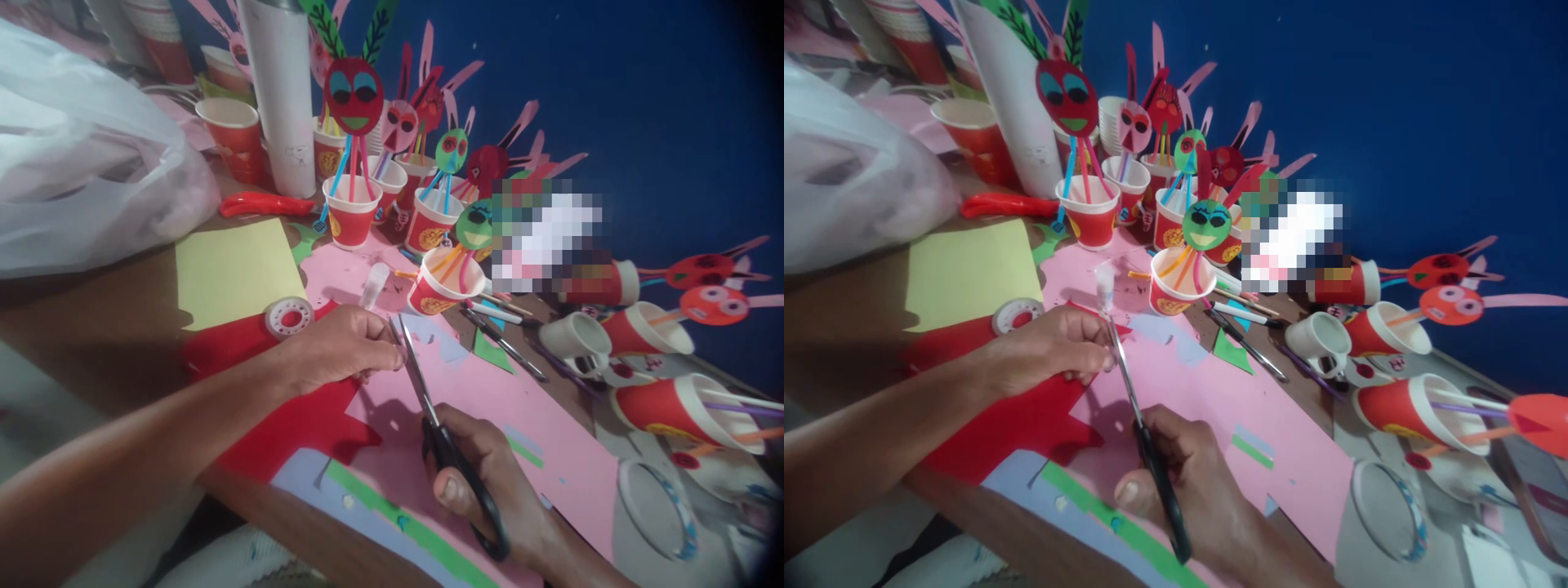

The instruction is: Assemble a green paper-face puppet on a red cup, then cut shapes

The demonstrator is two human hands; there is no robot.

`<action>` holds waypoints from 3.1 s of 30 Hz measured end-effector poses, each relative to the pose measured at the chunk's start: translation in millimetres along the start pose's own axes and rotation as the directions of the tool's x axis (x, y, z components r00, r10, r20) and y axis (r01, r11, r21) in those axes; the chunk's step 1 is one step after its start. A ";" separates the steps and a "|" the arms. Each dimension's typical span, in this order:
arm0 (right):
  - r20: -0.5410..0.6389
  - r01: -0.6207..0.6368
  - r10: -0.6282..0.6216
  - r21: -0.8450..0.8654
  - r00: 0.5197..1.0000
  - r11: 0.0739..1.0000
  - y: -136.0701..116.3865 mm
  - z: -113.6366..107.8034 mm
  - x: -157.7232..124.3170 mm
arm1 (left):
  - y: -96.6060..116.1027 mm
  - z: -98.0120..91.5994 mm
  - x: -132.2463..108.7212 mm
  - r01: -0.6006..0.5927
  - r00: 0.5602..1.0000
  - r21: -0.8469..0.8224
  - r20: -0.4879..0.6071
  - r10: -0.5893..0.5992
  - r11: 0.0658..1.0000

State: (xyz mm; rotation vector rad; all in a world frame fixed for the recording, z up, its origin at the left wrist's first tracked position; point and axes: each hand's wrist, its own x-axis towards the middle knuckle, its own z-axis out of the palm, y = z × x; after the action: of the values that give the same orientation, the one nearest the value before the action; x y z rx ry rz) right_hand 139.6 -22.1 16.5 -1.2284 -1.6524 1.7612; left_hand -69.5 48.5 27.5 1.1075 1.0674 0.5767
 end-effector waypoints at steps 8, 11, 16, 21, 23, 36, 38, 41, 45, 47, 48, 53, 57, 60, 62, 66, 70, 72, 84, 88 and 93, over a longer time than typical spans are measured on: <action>0.011 -0.009 0.008 0.043 1.000 0.999 2.3 1.2 -1.2 | 0.5 -0.4 -1.3 -0.008 1.000 0.001 0.014 0.008 1.000; 0.011 -0.010 0.010 0.054 1.000 0.998 3.5 0.9 -1.6 | 0.0 -1.2 -1.5 -0.015 1.000 0.002 0.018 0.015 1.000; 0.013 -0.010 0.010 0.036 1.000 0.999 2.3 -0.4 -1.5 | 0.6 -1.9 -1.1 -0.023 1.000 -0.009 0.019 0.023 1.000; 0.002 -0.007 0.007 0.026 1.000 1.000 2.8 -1.2 -0.8 | 1.5 -1.8 -0.9 -0.031 0.999 -0.012 0.022 0.031 0.999; -0.003 -0.011 0.011 0.034 1.000 0.999 3.8 -1.1 -0.7 | 2.0 -1.5 -1.6 -0.031 0.999 -0.022 0.018 0.032 0.999; -0.002 -0.003 0.003 0.037 1.000 0.999 1.6 -1.1 -0.5 | 4.3 -1.5 -1.5 -0.013 1.000 -0.027 0.022 0.014 1.000; 0.005 -0.004 0.004 0.027 1.000 1.000 1.6 -1.3 -0.1 | 4.2 -1.9 -1.9 -0.018 1.000 -0.029 0.018 0.019 0.999; 0.004 -0.003 0.003 0.020 1.000 1.000 2.1 -1.1 -0.3 | 4.1 -2.6 -2.3 -0.028 0.999 -0.022 0.015 0.028 0.999; -0.004 -0.023 0.023 0.025 1.000 0.999 3.3 -0.5 -1.1 | 4.0 -2.3 -1.9 -0.034 0.999 0.008 0.007 0.034 0.999; -0.007 -0.023 0.024 0.035 1.000 0.999 4.1 -0.5 -1.3 | 4.0 -1.7 -1.9 -0.041 0.999 0.014 -0.009 0.041 0.999; -0.007 -0.024 0.024 0.039 1.000 0.999 4.5 -0.5 -1.4 | 4.2 -1.4 -2.0 -0.048 0.999 0.016 -0.018 0.048 0.999; 0.001 -0.022 0.022 0.058 1.000 0.998 5.9 -0.9 -1.1 | 5.9 -0.7 -2.5 -0.074 0.997 0.026 -0.030 0.075 0.997; 0.013 -0.016 0.016 0.055 1.000 0.998 4.8 -1.1 -0.4 | 6.5 -0.7 -2.1 -0.047 0.998 0.028 -0.041 0.049 0.998; 0.012 -0.009 0.009 0.039 1.000 0.999 3.3 -1.3 -0.3 | 6.0 -0.3 -1.9 -0.041 0.998 0.024 -0.049 0.042 0.999; 0.009 -0.002 0.002 0.028 1.000 1.000 2.6 -1.3 -0.3 | 5.6 0.2 -1.7 -0.043 0.998 0.009 -0.048 0.044 0.999; 0.012 -0.002 0.001 0.014 1.000 1.000 2.1 -1.4 0.4 | 5.5 1.1 -1.4 -0.031 0.998 -0.008 -0.053 0.030 0.999; 0.010 -0.008 0.008 0.025 1.000 1.000 1.8 -1.5 1.5 | 5.9 1.1 -1.8 -0.017 0.999 0.000 -0.043 0.017 1.000; 0.005 -0.004 0.004 0.030 1.000 1.000 1.8 -1.3 1.4 | 6.1 0.9 -1.9 -0.015 0.999 0.002 -0.044 0.015 1.000; -0.003 0.000 0.000 0.033 1.000 0.999 4.5 0.4 -0.5 | 3.5 -0.2 -0.5 -0.036 0.999 -0.045 -0.020 0.035 0.998; -0.005 -0.004 0.004 0.035 1.000 0.999 2.9 0.7 -0.1 | 3.0 0.1 0.0 -0.038 0.999 -0.054 -0.013 0.038 0.998; -0.003 0.003 -0.003 0.039 1.000 0.999 3.5 0.4 -1.0 | 4.2 0.8 -1.4 -0.035 0.999 -0.067 -0.028 0.034 0.997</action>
State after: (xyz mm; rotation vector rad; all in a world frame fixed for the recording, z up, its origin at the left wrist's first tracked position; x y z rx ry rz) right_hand 140.7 -23.8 13.5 -1.2104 -1.6092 1.7804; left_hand -68.9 48.6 31.9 1.0638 1.0462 0.6518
